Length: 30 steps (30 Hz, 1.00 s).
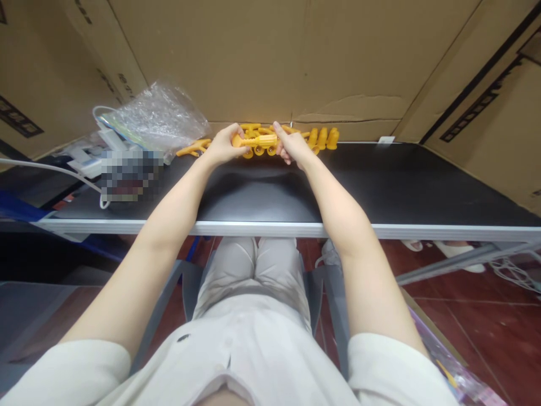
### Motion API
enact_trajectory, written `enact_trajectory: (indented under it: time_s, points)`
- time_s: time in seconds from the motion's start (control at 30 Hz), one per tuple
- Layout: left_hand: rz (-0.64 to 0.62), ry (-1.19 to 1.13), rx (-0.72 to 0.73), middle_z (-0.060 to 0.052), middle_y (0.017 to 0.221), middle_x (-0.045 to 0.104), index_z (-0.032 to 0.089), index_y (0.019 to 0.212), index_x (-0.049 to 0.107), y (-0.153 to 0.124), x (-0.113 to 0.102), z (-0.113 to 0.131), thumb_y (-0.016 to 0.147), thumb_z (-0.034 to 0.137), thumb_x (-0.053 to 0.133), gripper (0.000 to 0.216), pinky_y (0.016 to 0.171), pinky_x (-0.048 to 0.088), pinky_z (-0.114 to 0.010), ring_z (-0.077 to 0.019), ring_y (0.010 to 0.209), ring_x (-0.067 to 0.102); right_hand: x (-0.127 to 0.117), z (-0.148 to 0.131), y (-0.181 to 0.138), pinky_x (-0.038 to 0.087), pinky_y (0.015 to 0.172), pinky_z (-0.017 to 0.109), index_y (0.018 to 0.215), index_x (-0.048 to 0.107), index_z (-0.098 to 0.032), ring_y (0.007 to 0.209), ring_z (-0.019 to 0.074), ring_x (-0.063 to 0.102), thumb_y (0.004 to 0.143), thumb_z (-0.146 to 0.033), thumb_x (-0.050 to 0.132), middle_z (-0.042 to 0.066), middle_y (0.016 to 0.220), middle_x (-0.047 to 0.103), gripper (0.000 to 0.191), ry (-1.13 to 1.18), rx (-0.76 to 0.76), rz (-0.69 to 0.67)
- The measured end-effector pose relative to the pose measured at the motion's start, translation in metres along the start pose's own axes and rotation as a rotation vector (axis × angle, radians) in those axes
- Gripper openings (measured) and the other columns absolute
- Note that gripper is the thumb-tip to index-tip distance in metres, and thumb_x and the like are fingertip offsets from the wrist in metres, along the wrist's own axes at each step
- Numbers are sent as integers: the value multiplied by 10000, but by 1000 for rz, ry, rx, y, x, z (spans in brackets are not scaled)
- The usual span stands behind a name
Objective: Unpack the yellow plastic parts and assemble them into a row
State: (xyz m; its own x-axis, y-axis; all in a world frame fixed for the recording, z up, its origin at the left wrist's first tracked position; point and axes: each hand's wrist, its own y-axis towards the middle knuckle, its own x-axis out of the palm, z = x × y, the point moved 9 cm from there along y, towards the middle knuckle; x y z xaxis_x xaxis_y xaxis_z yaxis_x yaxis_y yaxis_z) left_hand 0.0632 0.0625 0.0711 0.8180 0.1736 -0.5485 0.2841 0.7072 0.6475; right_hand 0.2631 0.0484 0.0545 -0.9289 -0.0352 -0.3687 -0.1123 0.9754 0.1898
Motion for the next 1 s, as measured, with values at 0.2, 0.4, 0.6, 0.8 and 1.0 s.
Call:
enact_trajectory:
  time_s: [0.2,0.4,0.6,0.8,1.0]
  points:
    - [5,22,-3,33,739,518,235,826,522,1,-1,-1,699,252,821,325,845,524,-375,-183,756,580,-2,2,0,507,419,287,953,709,-199,376,130,445,828,-978,442,-18,434,424,832,-7,22,23]
    - [-5,15,-5,25,758,527,233,840,529,1,1,-3,703,246,824,326,845,535,-378,-189,776,593,-3,2,-5,579,482,321,1002,728,-188,434,157,540,871,-952,403,21,489,537,840,-51,87,62]
    - [-6,-1,-3,25,757,522,231,872,567,0,1,-2,726,258,820,292,894,541,-411,-208,823,618,-5,4,-2,560,489,306,1028,707,-188,440,155,541,894,-927,401,5,481,490,811,-3,89,36]
    - [8,24,-3,25,748,526,228,851,559,1,-1,-2,722,226,821,292,894,537,-407,-212,830,622,0,-1,-3,445,409,231,968,630,-215,485,132,612,831,-829,683,26,688,668,631,110,55,-106]
    - [-3,17,-10,32,736,510,233,843,555,2,1,-5,712,180,810,292,885,542,-413,-210,814,628,-5,-3,-1,450,415,244,901,608,-213,483,109,578,865,-683,770,35,756,683,498,135,14,-78]
